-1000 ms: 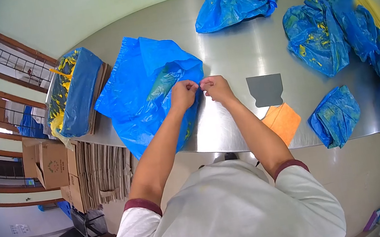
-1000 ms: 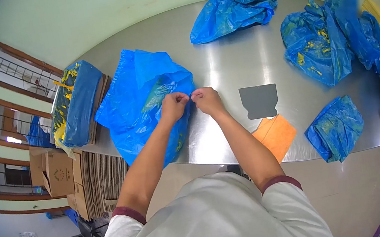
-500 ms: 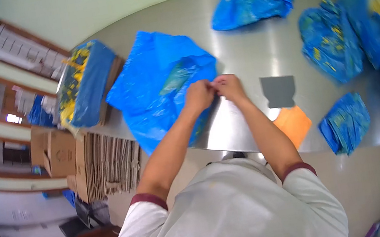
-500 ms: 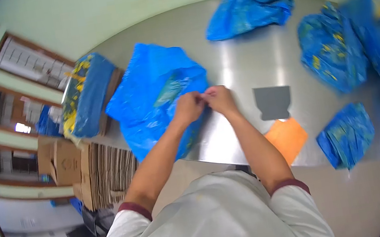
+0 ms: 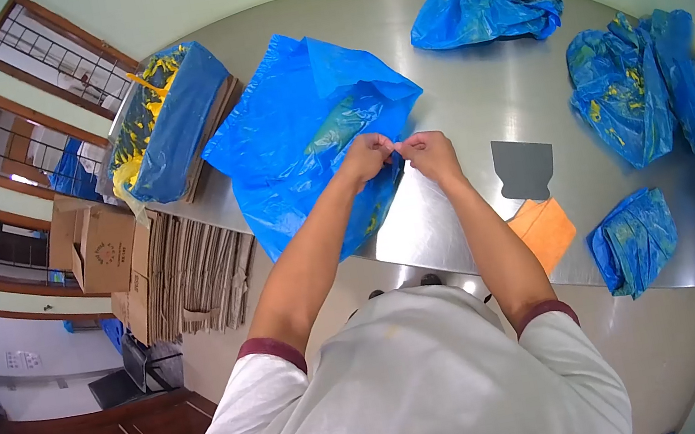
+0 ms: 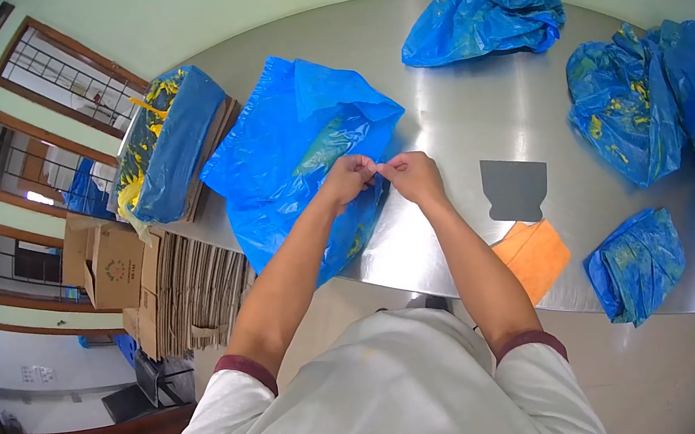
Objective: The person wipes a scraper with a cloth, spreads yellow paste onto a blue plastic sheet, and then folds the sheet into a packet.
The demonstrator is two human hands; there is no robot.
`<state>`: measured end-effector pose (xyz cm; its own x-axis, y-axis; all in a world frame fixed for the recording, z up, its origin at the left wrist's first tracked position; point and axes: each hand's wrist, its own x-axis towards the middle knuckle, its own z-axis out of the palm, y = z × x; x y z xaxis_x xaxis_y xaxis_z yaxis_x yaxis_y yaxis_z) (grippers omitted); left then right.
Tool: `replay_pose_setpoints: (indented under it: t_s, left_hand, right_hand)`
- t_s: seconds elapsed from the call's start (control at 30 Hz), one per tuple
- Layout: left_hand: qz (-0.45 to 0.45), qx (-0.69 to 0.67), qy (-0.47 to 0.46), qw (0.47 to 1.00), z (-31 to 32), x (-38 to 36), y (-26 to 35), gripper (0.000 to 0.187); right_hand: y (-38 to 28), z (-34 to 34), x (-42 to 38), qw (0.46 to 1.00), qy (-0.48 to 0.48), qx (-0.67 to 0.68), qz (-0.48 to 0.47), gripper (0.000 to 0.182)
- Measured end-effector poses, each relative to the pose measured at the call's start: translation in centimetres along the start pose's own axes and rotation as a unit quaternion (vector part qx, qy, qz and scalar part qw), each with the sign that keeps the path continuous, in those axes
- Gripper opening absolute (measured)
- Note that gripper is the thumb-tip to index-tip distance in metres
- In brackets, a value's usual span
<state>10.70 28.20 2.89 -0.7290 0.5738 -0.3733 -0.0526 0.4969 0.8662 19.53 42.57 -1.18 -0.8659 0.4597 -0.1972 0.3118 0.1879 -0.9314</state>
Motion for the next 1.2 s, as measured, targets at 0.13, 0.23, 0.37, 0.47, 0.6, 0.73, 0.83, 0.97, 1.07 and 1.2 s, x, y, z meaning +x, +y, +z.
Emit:
replay_pose_setpoints:
  t_s: [0.13,0.23,0.37,0.47,0.6,0.73,0.83,0.97,1.07,1.2]
  left_hand:
    - [-0.008,-0.011,-0.009,1.0,-0.2,0.1,-0.2,0.011]
    - [0.005,-0.022,-0.012,1.0,-0.4,0.2,-0.6,0.009]
    - [0.028,0.012,0.015,0.999,-0.5,-0.2,-0.5,0.007]
    - [0.042,0.037,0.034,0.998,-1.1,0.3,-1.0,0.007]
    - [0.06,0.066,0.057,0.994,-2.3,0.7,-1.0,0.009]
    - [0.047,0.13,0.092,0.986,-4.2,0.7,-0.1,0.011]
    - [0.1,0.215,0.132,0.962,-6.5,0.5,0.8,0.012]
    - [0.102,0.276,0.159,0.942,-9.6,0.2,2.5,0.014]
    - [0.098,0.298,0.171,0.934,-11.6,0.5,2.9,0.014]
    - [0.095,0.224,0.187,0.952,-14.0,2.2,-0.7,0.015]
  right_hand:
    - [-0.3,0.4,-0.4,0.998,0.033,-0.042,-0.031,0.031]
    - [-0.5,0.6,-1.0,0.994,0.066,-0.07,-0.048,0.025]
    - [-0.9,0.8,-1.4,0.993,0.078,-0.085,-0.036,0.02]
    - [-0.8,1.0,-1.5,0.987,0.094,-0.124,-0.041,0.018]
    - [-0.7,0.9,-1.5,0.988,0.081,-0.13,-0.035,0.018]
    - [-0.7,0.8,-1.8,0.986,0.082,-0.14,-0.034,0.018]
    - [-0.9,0.4,-2.0,0.988,0.065,-0.137,-0.019,0.016]
    - [-0.9,-0.2,-2.0,0.988,0.057,-0.144,-0.019,0.015]
    - [-0.5,-0.4,-1.9,0.988,0.07,-0.133,-0.03,0.016]
    - [0.1,-1.1,-1.7,0.987,0.081,-0.13,-0.042,0.018]
